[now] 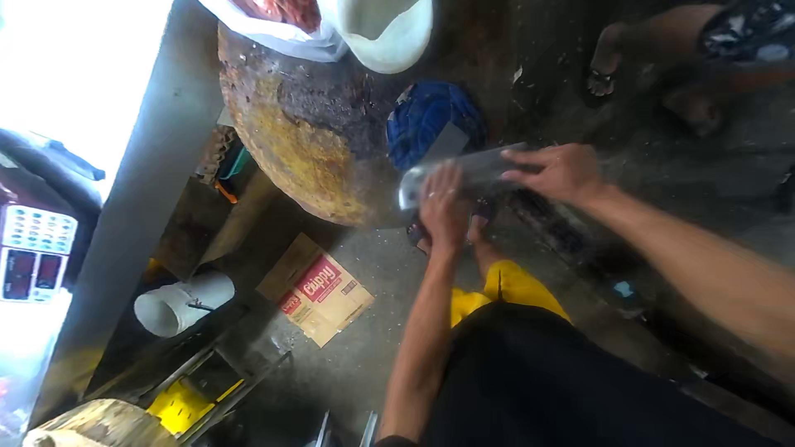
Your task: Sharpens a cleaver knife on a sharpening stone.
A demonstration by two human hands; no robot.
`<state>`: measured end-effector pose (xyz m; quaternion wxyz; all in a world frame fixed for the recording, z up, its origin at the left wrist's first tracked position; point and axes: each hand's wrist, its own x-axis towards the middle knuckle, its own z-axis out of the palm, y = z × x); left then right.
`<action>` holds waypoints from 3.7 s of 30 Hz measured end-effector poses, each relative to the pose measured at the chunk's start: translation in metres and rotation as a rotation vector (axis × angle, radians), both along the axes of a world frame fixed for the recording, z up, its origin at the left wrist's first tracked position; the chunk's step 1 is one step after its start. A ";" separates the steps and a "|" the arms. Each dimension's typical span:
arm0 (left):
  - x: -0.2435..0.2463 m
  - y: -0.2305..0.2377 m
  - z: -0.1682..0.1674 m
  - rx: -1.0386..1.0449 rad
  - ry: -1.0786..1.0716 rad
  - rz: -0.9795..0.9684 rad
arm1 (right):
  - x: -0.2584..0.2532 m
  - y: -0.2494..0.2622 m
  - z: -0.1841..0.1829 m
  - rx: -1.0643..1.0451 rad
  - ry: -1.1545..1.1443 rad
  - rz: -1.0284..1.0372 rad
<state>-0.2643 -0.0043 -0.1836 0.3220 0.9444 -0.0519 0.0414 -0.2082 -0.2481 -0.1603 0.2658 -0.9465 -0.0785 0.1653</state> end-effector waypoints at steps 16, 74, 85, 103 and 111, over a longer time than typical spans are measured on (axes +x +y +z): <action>0.007 -0.005 0.003 -0.023 -0.009 0.015 | -0.001 -0.002 0.027 -0.130 0.142 0.002; -0.079 0.127 0.009 0.228 0.119 0.203 | -0.022 0.139 0.011 0.000 0.201 0.284; 0.008 -0.020 0.004 0.094 0.017 0.032 | 0.000 -0.013 0.021 -0.123 0.085 0.036; 0.017 -0.028 -0.003 -0.024 -0.029 -0.075 | -0.014 -0.025 0.031 -0.178 0.028 -0.016; -0.091 0.154 0.009 0.206 0.030 0.315 | -0.037 0.175 0.000 0.121 0.271 0.422</action>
